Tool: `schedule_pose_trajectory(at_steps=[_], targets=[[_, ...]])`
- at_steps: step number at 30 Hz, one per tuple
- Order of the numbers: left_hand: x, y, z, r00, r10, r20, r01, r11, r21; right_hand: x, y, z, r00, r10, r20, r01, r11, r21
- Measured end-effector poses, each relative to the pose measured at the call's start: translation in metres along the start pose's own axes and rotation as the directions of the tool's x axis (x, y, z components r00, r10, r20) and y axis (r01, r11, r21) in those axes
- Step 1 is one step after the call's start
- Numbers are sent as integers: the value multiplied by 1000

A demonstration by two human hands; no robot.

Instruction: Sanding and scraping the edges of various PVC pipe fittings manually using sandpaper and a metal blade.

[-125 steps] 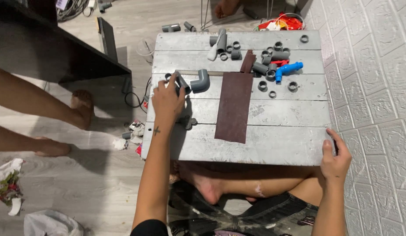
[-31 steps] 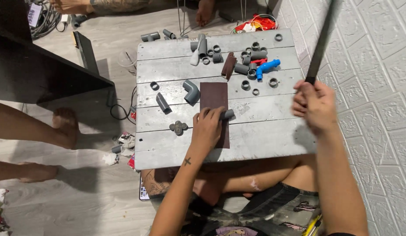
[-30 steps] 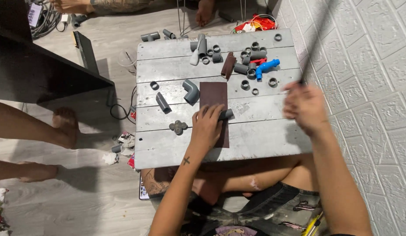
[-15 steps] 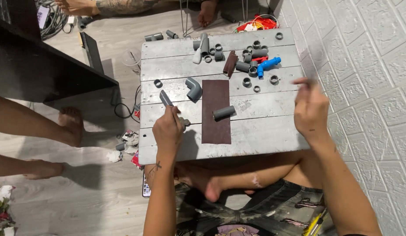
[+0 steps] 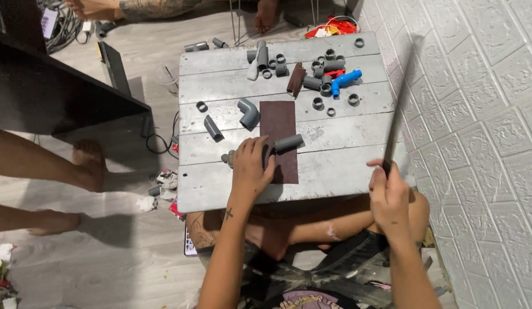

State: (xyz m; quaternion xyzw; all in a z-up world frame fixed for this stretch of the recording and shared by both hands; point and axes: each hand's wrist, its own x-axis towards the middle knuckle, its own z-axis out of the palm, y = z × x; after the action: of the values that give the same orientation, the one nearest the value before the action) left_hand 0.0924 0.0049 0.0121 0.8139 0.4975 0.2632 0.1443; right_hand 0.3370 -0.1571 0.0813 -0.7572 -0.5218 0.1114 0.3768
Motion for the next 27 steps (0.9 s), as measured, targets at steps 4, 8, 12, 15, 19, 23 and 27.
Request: schedule_pose_trajectory(at_steps=[4,8,12,15,19,23,27], targets=[[6,-4,17,995,-11,102,6,999,49,-25,44,11,995,78,60,-82,994,73],[12,-2,25,995,56,79,-67,987,143,-43,68,-4,983,150,104,-155,987,37],[18,-2,26,994,92,54,-99,981,167,-47,105,-3,986,130,102,-140,986,94],[18,24,-11,967,243,-80,-246,969,-26,-42,86,-5,972,193,134,-208,971,115],[8,60,-65,958,277,-72,-287,934,-212,-34,97,10,915,258,312,-254,966,-54],[-5,94,-119,932,335,-137,-362,867,-343,-26,66,9,866,299,400,-319,948,-19],[-17,105,-144,919,363,-157,-395,840,-373,-25,62,21,892,252,375,-287,957,40]])
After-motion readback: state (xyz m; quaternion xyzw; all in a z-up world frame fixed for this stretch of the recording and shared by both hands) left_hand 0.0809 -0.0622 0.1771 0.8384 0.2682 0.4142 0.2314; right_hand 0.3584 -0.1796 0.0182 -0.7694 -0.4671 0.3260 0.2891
